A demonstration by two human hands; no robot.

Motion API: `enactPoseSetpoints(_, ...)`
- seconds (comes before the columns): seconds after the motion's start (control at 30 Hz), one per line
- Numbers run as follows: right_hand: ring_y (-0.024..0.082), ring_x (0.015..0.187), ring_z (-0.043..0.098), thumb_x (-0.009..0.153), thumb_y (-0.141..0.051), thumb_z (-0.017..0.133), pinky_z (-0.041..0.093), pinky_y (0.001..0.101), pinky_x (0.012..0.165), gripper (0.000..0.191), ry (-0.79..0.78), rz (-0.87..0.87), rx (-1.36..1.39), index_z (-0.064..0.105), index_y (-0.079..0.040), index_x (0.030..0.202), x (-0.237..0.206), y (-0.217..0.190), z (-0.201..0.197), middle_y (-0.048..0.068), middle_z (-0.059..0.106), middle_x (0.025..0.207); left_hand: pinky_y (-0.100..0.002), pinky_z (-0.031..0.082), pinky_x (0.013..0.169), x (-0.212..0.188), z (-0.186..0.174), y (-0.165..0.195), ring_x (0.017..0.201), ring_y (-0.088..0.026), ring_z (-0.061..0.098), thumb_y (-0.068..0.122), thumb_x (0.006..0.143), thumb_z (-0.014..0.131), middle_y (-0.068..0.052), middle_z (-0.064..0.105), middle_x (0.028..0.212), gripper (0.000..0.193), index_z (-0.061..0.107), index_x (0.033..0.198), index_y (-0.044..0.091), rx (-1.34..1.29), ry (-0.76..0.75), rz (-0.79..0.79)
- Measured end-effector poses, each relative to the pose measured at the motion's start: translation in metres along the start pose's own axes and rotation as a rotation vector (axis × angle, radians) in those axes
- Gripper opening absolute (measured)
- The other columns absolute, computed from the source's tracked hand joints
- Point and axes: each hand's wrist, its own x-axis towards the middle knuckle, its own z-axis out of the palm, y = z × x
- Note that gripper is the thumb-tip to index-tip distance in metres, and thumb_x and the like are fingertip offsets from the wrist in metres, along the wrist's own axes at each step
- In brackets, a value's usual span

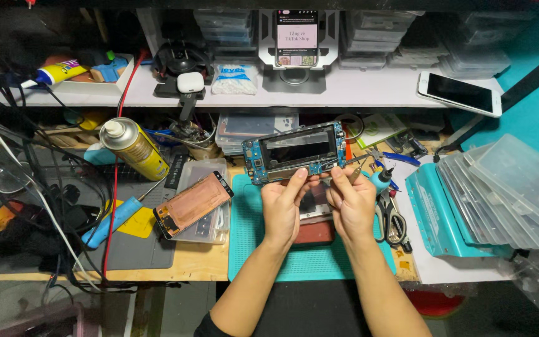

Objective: The person disassembles a smartphone at a repair bench. They pry off the back cover, place it in a plastic tray, then lift out the midframe and work around the exposed internals, using a small pry tool and tweezers to separate and reposition components while holding the frame.

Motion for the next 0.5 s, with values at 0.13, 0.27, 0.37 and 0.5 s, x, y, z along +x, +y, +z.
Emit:
enactPoseSetpoints(0.13, 0.004, 0.048, 0.038, 0.104, -0.007, 0.063, 0.026, 0.0223, 0.044, 0.015, 0.047, 0.024, -0.052, 0.064, -0.001, 0.09, 0.001, -0.003, 0.004, 0.006, 0.068, 0.082, -0.027, 0.058, 0.084, 0.0, 0.003, 0.005, 0.093, -0.018, 0.072, 0.0, 0.095, 0.066, -0.013, 0.074, 0.106, 0.043, 0.055, 0.138, -0.002, -0.042, -0.033, -0.016)
enactPoseSetpoints(0.27, 0.003, 0.047, 0.036, 0.106, -0.013, 0.06, 0.025, 0.0217, 0.043, 0.019, 0.048, 0.061, -0.154, 0.066, 0.002, 0.096, 0.002, -0.012, 0.008, 0.006, 0.069, 0.081, -0.029, 0.059, 0.087, 0.004, 0.0, 0.006, 0.095, -0.018, 0.072, -0.004, 0.095, 0.066, -0.013, 0.071, 0.108, 0.048, 0.051, 0.141, -0.003, -0.03, -0.089, 0.001)
enactPoseSetpoints(0.37, 0.003, 0.05, 0.039, 0.108, -0.021, 0.053, 0.028, 0.0202, 0.045, 0.029, 0.096, 0.012, -0.307, 0.069, 0.002, 0.114, 0.005, -0.029, 0.005, 0.004, 0.068, 0.086, -0.03, 0.059, 0.086, 0.009, -0.007, 0.01, 0.094, -0.019, 0.071, -0.003, 0.097, 0.066, -0.014, 0.071, 0.107, 0.044, 0.053, 0.139, -0.003, -0.012, -0.102, -0.018)
enactPoseSetpoints(0.5, 0.006, 0.061, 0.049, 0.106, -0.019, 0.051, 0.037, 0.0214, 0.054, 0.037, 0.114, -0.036, -0.236, 0.067, 0.003, 0.131, 0.01, -0.058, -0.006, 0.004, 0.068, 0.094, -0.032, 0.059, 0.088, 0.016, -0.018, 0.027, 0.096, -0.021, 0.071, 0.001, 0.1, 0.067, -0.016, 0.07, 0.113, 0.038, 0.056, 0.136, -0.006, 0.022, -0.168, -0.01)
